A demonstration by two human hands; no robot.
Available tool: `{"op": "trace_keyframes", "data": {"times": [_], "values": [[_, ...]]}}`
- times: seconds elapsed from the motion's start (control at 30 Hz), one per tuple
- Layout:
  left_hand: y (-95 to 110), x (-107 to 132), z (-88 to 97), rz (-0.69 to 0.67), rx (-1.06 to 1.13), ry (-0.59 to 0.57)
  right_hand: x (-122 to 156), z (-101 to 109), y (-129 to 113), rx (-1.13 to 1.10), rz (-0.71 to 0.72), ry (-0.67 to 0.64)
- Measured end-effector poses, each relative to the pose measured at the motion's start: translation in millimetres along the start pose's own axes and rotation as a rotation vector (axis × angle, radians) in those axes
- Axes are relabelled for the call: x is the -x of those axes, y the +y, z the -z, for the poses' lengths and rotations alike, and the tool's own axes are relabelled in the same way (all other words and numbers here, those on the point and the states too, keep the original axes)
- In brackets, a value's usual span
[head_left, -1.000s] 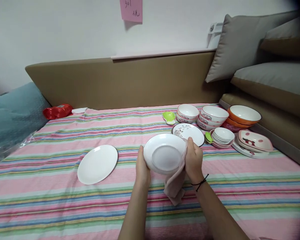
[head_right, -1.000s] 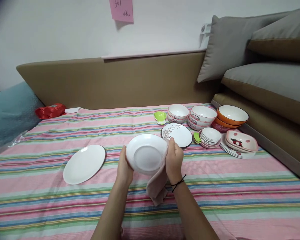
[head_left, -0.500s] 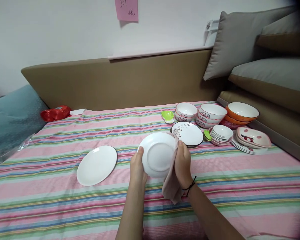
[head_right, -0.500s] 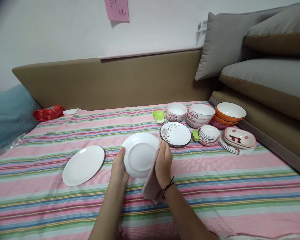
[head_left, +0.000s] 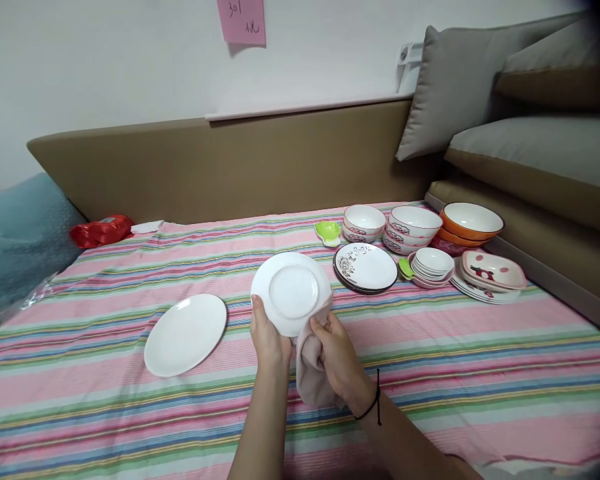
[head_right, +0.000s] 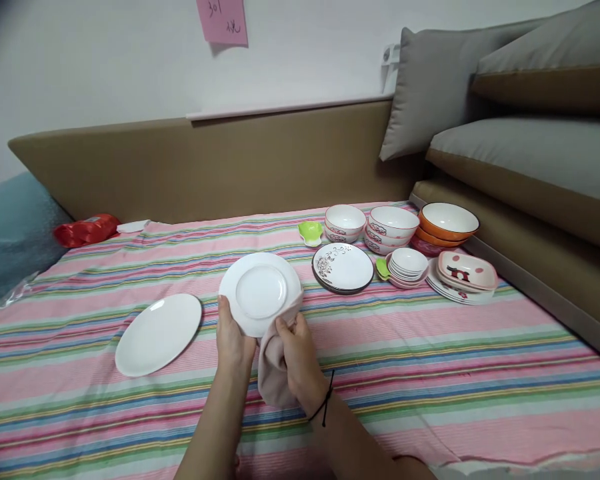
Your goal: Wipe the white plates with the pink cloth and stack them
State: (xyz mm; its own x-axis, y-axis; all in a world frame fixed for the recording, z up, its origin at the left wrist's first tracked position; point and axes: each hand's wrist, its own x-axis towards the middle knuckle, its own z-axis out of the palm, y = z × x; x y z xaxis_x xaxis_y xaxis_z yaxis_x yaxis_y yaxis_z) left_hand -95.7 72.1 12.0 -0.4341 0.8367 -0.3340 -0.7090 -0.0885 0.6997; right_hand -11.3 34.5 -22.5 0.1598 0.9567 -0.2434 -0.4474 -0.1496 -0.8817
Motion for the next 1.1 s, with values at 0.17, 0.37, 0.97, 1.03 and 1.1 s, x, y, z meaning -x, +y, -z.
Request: {"op": "trace_keyframes", "data": {"times": [0.17, 0.37, 0.97, 1.03, 1.1], "values": [[9.9, -6.0, 4.8, 0.042, -0.048, -0.163, -15.7, 18.8, -33.3, -0.040, -0.101, -0.145], [16.2, -8.9, 8.6, 0.006, -0.062, -0.330, -34.6, 46.1, -57.6, 0.432, 0.139, -0.141], [12.7, 18.8, 7.5, -0.442, -0.668, -0.570, -20.5, 32.7, -73.2, -0.060, -0.127, -0.305], [7.2, 25.7, 4.6, -0.384, -0.736, -0.757, -18.3, 22.1, -71.4, -0.242, -0.136, -0.293], [2.6, 31.7, 0.0, -0.300, -0.771, -0.865, -19.5, 18.7, -67.9, -0.346, -0.094, -0.170]]}}
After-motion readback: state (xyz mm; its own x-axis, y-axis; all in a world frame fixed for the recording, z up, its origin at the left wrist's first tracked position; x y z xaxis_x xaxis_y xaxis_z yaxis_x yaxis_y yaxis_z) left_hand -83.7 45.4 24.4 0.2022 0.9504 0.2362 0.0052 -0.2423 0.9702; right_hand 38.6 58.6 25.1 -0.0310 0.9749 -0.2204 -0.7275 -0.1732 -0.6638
